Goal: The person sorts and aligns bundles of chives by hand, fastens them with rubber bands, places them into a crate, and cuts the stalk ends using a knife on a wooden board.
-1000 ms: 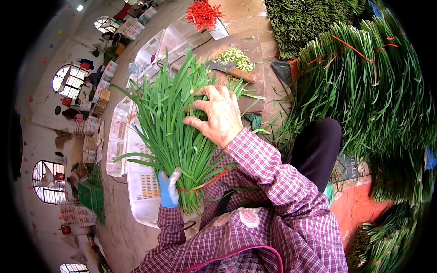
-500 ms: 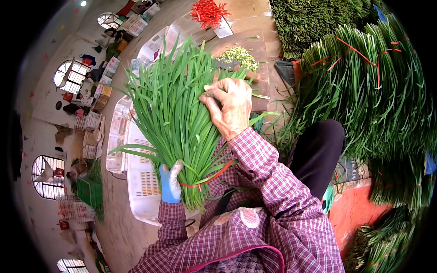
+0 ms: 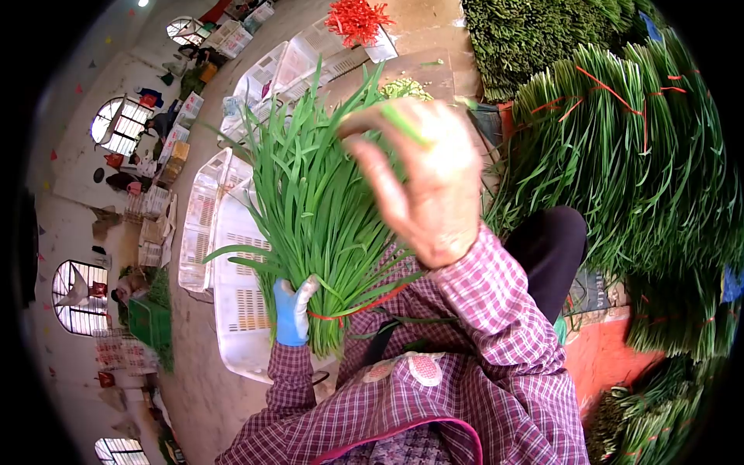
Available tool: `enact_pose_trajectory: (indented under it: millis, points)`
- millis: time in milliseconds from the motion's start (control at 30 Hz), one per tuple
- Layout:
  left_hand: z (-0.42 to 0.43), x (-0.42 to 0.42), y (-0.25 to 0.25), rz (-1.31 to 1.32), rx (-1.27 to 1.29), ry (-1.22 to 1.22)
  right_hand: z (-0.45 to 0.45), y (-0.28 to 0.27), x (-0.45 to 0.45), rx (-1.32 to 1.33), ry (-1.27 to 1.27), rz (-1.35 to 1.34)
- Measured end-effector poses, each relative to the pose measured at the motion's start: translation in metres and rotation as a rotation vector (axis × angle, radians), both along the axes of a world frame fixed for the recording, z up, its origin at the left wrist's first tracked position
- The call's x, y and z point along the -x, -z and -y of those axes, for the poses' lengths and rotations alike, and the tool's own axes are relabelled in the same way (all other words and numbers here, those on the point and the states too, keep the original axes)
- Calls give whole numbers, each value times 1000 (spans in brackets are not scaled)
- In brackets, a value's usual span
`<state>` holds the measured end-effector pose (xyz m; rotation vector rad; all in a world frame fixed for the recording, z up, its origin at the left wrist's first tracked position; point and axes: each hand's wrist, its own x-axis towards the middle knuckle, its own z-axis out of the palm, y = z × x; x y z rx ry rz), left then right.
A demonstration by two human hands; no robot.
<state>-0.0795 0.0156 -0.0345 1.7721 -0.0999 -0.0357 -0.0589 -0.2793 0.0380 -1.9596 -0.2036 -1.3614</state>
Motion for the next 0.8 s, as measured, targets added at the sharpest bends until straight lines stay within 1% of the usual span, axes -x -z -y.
enact_pose_trajectory:
  millis: [33,67,100,133,200,333,467,567,600,667,800]
  points:
    - [0,-1,0,-56,12,-12,-14,-4,0,34,-84,-19]
    - [2,0,-3,-54,11,-9,-23,-11,5,60,-145,-97]
    - [7,1,-10,-33,-42,8,-31,-18,10,85,-204,-177]
    - [10,2,-13,-12,-95,24,-34,-17,8,92,-207,-219]
    - [8,1,-10,-3,-86,21,-37,-10,2,105,-153,-321]
    - [-2,-8,4,-3,-52,40,-38,-3,-5,111,-137,-334]
    - [-3,-8,1,-29,-62,74,-40,-5,-5,51,-146,-358]
    - [-9,-6,6,-58,-107,33,-43,-3,-7,19,-180,-420]
    - [-11,-7,8,-45,-82,21,-43,-2,-7,4,-206,-460]
    - [-12,-7,10,-32,-58,9,-45,1,-8,-6,-214,-456]
    - [5,2,-14,-1,-102,29,-49,5,-9,-52,-227,-457]
